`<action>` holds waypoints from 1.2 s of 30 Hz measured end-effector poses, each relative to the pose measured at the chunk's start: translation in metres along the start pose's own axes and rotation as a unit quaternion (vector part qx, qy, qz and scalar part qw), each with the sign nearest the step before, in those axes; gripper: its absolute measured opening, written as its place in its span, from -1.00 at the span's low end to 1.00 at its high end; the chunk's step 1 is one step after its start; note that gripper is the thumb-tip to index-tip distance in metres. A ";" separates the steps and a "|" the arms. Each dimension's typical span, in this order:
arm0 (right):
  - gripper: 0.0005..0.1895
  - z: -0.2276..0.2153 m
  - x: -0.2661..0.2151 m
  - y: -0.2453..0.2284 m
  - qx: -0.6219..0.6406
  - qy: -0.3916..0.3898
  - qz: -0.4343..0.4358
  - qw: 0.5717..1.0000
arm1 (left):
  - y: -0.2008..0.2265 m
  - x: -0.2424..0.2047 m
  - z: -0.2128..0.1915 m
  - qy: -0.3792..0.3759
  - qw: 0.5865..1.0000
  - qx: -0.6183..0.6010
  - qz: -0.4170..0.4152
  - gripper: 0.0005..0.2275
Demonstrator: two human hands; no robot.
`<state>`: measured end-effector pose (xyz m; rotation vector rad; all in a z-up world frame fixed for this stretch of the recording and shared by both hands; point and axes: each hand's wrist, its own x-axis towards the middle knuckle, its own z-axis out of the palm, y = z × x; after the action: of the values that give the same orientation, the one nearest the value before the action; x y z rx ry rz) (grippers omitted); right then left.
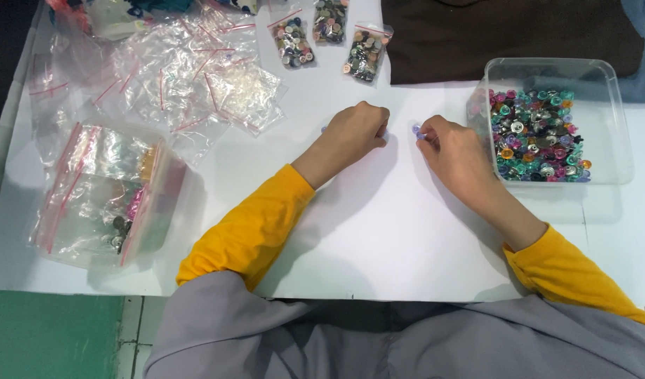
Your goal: Sorting small purple buttons from a container into small plastic bags.
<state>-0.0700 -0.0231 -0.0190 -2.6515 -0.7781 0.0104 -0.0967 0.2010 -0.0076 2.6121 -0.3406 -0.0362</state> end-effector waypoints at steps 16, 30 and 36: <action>-0.82 -0.015 -0.016 -0.015 0.008 -0.014 -0.001 1.000 | 0.022 -0.001 -0.017 -0.021 0.999 0.050 0.001 -0.86; -0.71 -0.123 -0.038 0.050 -0.023 0.044 0.001 0.999 | 0.122 0.063 0.026 0.155 0.967 0.003 0.201 -0.90; -0.79 -0.090 -0.029 0.103 -0.039 -0.053 -0.013 0.998 | 0.148 0.114 0.062 0.106 0.976 0.056 0.184 -0.80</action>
<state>-0.0311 -0.1499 0.0252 -2.7329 -0.8639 0.1161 -0.0261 0.0181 0.0142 2.5870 -0.7605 0.3962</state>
